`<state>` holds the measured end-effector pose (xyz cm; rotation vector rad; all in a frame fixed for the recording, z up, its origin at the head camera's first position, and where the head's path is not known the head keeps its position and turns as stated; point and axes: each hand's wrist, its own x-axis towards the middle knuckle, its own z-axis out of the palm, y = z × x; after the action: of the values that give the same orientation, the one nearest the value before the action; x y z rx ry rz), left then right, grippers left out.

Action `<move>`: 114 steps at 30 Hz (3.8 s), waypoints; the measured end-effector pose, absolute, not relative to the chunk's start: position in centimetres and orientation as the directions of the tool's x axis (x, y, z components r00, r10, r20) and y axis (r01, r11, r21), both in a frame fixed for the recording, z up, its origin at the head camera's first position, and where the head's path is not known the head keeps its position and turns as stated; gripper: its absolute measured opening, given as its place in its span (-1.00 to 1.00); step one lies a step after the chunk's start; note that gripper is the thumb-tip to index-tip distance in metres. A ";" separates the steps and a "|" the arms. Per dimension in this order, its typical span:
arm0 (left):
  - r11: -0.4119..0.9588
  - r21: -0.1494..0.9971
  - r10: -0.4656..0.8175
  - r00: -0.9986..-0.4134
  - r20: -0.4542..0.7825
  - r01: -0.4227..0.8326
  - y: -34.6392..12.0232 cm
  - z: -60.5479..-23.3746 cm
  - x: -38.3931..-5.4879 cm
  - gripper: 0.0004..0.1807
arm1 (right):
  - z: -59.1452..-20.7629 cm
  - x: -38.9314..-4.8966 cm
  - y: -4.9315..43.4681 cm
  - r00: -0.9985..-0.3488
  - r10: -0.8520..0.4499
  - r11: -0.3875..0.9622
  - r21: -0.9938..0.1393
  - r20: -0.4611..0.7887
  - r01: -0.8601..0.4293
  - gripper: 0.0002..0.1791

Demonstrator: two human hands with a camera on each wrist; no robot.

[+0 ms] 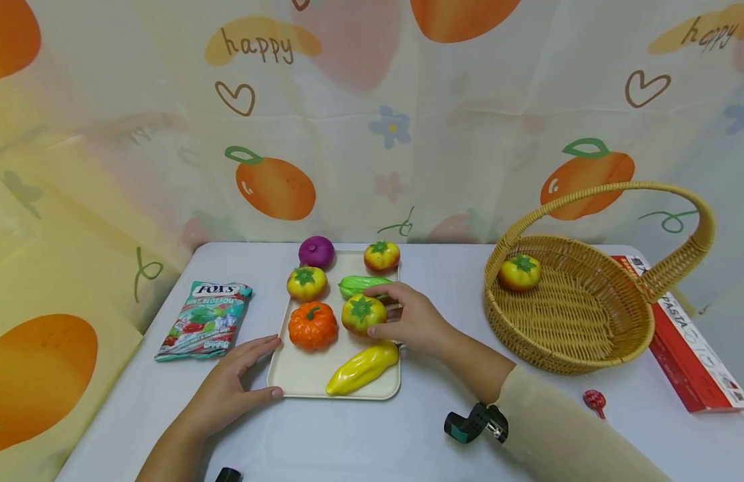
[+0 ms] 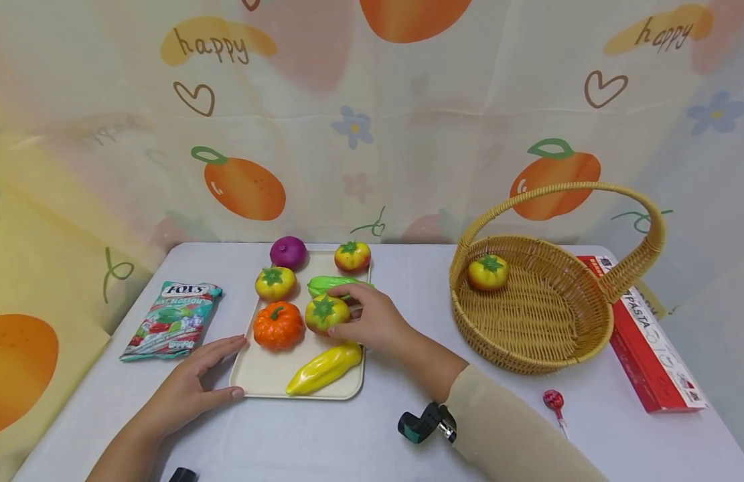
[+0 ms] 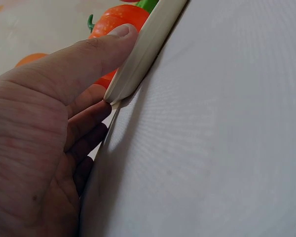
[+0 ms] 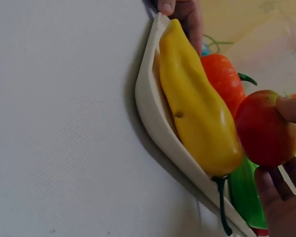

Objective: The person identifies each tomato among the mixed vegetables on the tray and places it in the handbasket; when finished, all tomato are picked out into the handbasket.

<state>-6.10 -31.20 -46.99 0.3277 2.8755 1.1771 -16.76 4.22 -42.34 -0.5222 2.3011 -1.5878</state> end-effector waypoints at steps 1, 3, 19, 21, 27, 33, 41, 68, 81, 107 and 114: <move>0.693 0.696 0.200 -0.978 0.064 0.187 -31.2 -47.0 -6.1 -0.08 | -42.1 -16.7 4.3 -0.891 -0.452 0.322 -0.939 -0.044 -0.117 -0.36; 0.691 0.698 0.202 -0.977 0.064 0.189 -31.2 -47.0 -6.1 -0.08 | -41.8 -16.6 4.5 -0.890 -0.453 0.313 -0.944 -0.052 -0.104 -0.36; 0.696 0.697 0.191 -0.980 0.051 0.172 -31.1 -46.7 -6.0 -0.08 | -39.7 -15.9 7.4 -0.865 -0.500 0.257 -0.962 -0.047 -0.096 -0.31; 0.695 0.698 0.192 -0.980 0.052 0.174 -31.0 -46.7 -6.1 -0.08 | -39.5 -15.8 7.9 -0.866 -0.498 0.252 -0.963 -0.046 -0.093 -0.31; 0.684 0.706 0.203 -0.977 0.057 0.183 -31.0 -46.7 -6.1 -0.09 | -39.0 -15.2 9.6 -0.873 -0.488 0.264 -0.956 -0.019 -0.127 -0.33; 0.696 0.697 0.195 -0.980 0.047 0.172 -31.0 -46.7 -6.1 -0.08 | -38.8 -14.7 11.1 -0.875 -0.483 0.280 -0.951 -0.026 -0.127 -0.35; 0.697 0.697 0.190 -0.981 0.043 0.165 -31.0 -46.7 -6.1 -0.08 | -38.3 -14.2 12.9 -0.871 -0.491 0.278 -0.946 0.008 -0.165 -0.35; 0.700 0.699 0.178 -0.984 0.028 0.146 -31.0 -46.6 -6.1 -0.07 | -36.5 -12.7 19.3 -0.887 -0.460 0.292 -0.934 0.050 -0.204 -0.37; 0.699 0.699 0.180 -0.983 0.031 0.150 -31.0 -46.7 -6.1 -0.07 | -35.6 -13.0 23.7 -0.924 -0.381 0.414 -0.900 -0.033 -0.139 -0.32; 0.681 0.708 0.197 -0.978 0.070 0.188 -31.1 -47.0 -6.0 -0.08 | -36.8 -17.4 31.0 -0.968 -0.227 0.595 -0.802 -0.105 -0.053 -0.36; 0.684 0.706 0.196 -0.979 0.064 0.183 -31.1 -47.0 -6.0 -0.07 | -37.1 -18.5 32.5 -0.973 -0.201 0.583 -0.812 -0.115 -0.025 -0.36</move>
<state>-6.00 -31.09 -47.00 0.3226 2.8683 1.1991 -18.50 32.49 -37.13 -0.1890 2.6172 -1.3392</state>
